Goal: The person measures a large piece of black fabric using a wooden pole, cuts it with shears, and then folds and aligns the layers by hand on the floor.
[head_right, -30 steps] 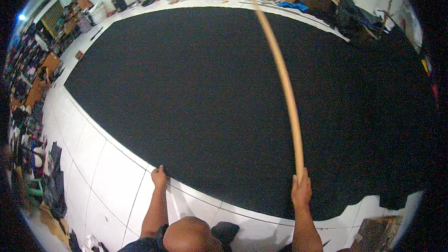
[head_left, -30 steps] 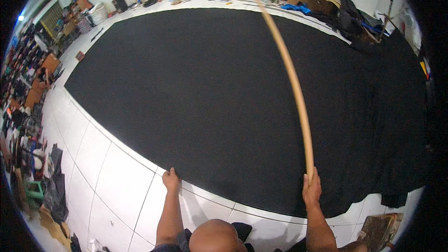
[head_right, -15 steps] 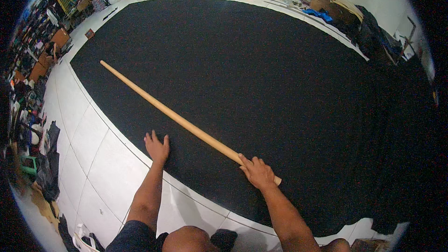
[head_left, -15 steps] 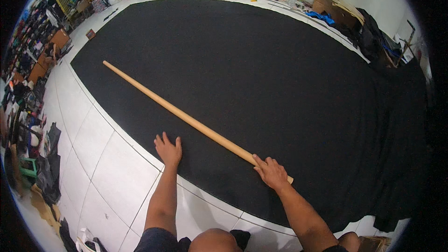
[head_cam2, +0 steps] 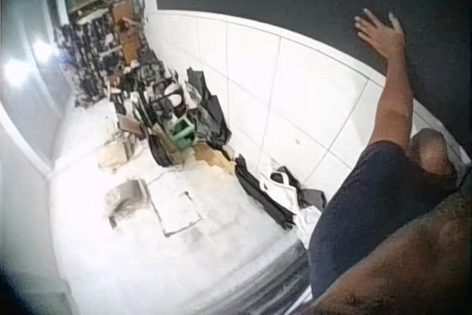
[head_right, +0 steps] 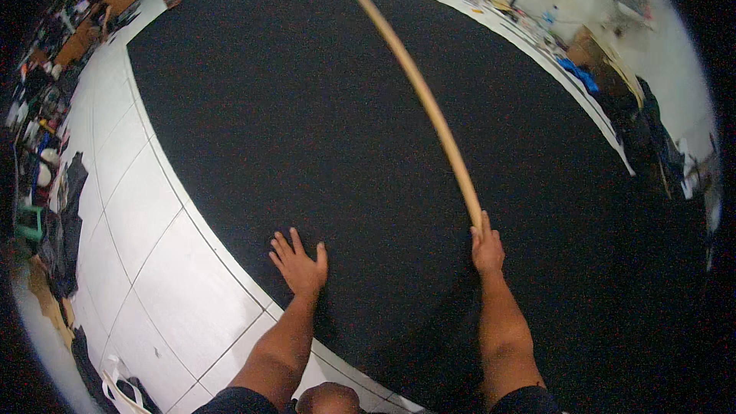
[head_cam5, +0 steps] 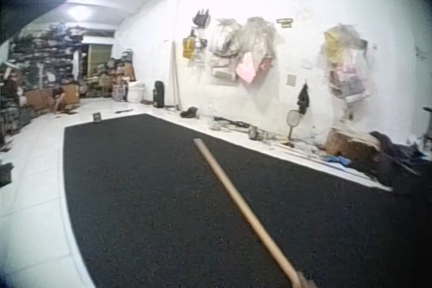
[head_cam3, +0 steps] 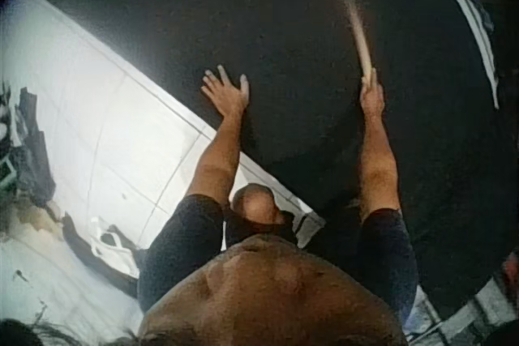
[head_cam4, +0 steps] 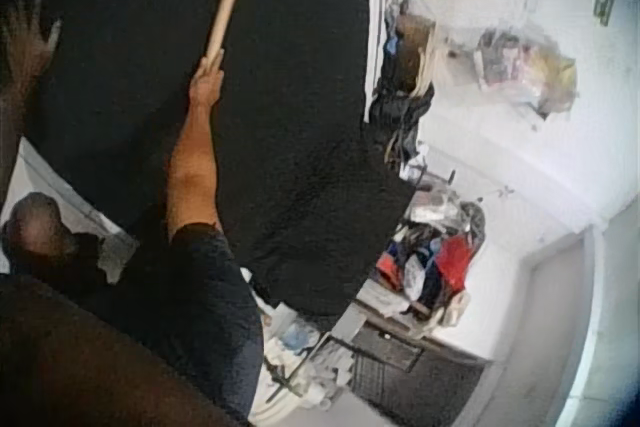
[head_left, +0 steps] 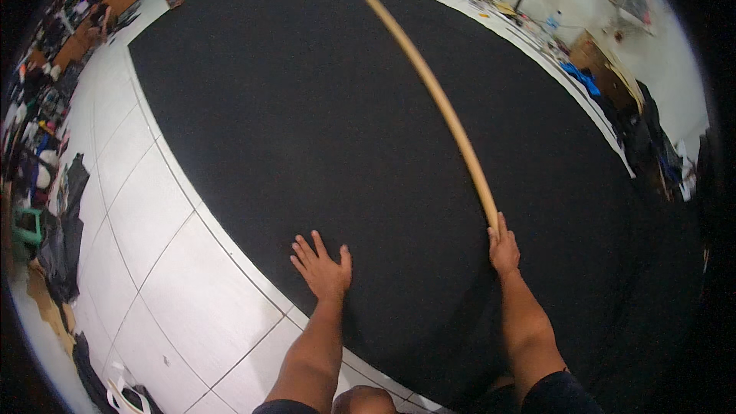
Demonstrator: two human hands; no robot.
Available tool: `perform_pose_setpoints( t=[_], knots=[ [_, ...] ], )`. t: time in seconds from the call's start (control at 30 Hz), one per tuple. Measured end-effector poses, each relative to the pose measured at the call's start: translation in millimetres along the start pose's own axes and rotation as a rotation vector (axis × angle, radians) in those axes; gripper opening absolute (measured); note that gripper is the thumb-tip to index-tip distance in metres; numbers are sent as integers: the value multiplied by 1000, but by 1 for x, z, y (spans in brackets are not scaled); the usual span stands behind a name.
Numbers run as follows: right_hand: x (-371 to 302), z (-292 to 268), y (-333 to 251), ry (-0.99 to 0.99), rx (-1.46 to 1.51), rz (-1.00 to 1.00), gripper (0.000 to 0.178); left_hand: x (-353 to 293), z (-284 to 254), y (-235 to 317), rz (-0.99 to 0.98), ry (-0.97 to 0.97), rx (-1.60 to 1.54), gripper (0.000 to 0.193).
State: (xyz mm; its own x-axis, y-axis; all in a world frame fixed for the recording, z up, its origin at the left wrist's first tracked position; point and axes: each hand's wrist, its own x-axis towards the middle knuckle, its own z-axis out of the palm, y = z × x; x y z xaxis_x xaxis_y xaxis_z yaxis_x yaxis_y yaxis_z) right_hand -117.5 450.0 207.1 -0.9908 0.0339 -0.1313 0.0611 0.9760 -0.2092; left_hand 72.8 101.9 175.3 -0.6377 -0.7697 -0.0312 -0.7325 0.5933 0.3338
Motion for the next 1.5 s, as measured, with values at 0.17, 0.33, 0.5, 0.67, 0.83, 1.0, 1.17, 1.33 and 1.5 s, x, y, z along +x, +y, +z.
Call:
perform_pose_setpoints(
  t=[0.17,0.33,0.5,0.67,0.83,1.0,1.17,1.33,1.5],
  knots=[
    [104,-5,-68,68,111,-15,59,3,3,10,-29,-64,-13,78],
    [102,11,-172,-12,131,-45,58,10,-8,2,-73,-78,21,80],
    [117,25,-275,-117,151,-214,59,12,-4,10,-66,-160,11,82],
    [117,57,-413,-262,90,-479,59,11,4,3,-94,-197,54,85],
    [57,93,-505,-380,156,-669,59,8,5,-1,-83,-205,30,85],
    [2,108,-562,-498,191,-859,57,6,7,-3,-95,-193,60,81],
    [-11,100,-596,-589,254,-978,57,7,8,-1,-102,-198,57,79],
    [50,92,-603,-541,258,-996,58,8,6,1,-86,-209,15,81],
    [141,66,-607,-342,199,-783,58,8,3,-2,-103,-244,32,84]
  ],
)
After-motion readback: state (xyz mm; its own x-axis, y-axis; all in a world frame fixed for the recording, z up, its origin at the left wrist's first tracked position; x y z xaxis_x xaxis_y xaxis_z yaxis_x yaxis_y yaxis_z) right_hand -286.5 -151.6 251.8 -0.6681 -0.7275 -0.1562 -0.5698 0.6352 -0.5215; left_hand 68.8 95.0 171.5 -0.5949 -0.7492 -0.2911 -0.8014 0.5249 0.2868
